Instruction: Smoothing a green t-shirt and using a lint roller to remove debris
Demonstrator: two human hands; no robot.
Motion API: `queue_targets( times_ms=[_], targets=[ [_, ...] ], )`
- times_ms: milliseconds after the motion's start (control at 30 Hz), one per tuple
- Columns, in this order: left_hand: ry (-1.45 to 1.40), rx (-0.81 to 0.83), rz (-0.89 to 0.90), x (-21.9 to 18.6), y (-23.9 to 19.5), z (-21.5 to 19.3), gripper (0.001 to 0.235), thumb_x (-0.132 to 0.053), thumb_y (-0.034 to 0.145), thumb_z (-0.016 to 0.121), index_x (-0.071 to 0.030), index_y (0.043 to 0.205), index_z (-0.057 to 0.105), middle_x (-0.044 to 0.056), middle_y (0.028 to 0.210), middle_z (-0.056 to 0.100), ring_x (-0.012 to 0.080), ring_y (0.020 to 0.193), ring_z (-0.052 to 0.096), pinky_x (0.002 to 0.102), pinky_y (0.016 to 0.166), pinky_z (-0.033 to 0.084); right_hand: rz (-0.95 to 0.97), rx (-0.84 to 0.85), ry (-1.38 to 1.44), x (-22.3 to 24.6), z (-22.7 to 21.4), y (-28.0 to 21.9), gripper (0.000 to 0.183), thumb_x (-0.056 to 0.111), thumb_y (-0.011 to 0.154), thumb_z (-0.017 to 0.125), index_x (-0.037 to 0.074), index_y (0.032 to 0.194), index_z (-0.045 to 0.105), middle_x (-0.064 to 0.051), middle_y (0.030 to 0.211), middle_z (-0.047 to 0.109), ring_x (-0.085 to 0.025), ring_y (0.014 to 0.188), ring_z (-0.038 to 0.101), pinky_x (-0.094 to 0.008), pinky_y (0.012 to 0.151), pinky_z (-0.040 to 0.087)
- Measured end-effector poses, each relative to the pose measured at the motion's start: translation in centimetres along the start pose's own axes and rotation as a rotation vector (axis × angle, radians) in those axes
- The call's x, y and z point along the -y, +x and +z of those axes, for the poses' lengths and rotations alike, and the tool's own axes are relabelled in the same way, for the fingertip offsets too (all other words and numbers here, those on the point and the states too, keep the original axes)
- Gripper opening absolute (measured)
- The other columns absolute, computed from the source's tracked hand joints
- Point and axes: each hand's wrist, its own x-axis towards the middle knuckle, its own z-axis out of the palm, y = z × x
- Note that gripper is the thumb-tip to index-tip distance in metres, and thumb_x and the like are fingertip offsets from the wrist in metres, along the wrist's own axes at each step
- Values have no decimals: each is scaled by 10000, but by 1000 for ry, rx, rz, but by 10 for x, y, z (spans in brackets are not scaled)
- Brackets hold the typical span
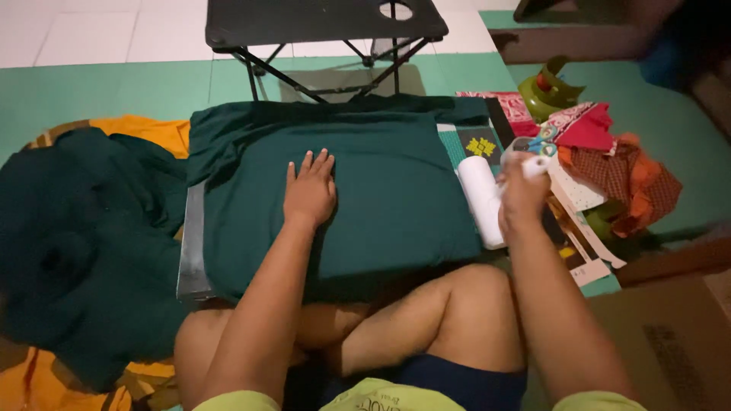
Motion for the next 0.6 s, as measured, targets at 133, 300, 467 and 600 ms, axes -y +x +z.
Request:
queue_targets(
  times_ms=[133,300,467,600],
  targets=[
    [-54,-60,35,13,8,9,520,-246,1046,422,-191,1560,483,18,1671,403,281,1567,306,616,1261,187,-324,415,-496,-7,30,-28,194,48,903,681,141,1070,649,-38,880,631,-204,795,616,-391,712,483],
    [-74,-67,20,30,-2,2,522,-384,1046,498,-183,1527,521,89,1658,407,338,1542,339,661,1205,289,-959,941,-1404,-32,75,-65,129,251,923,504,279,893,626,43,897,645,-234,878,695,-475,750,490],
    [-6,17,-68,26,-36,-20,628,-516,1046,436,-185,1580,437,85,1692,335,329,1576,259,673,1237,185,-1169,772,-1445,-71,98,-54,147,214,940,542,262,843,641,55,863,666,-212,833,672,-417,718,402],
    [17,35,-70,28,-25,-26,631,-520,1066,375,-219,1619,367,51,1716,286,315,1597,191,649,1263,120,-1226,702,-1459,-86,111,-31,139,223,976,543,271,927,664,84,951,698,-195,874,661,-424,774,388]
  ],
)
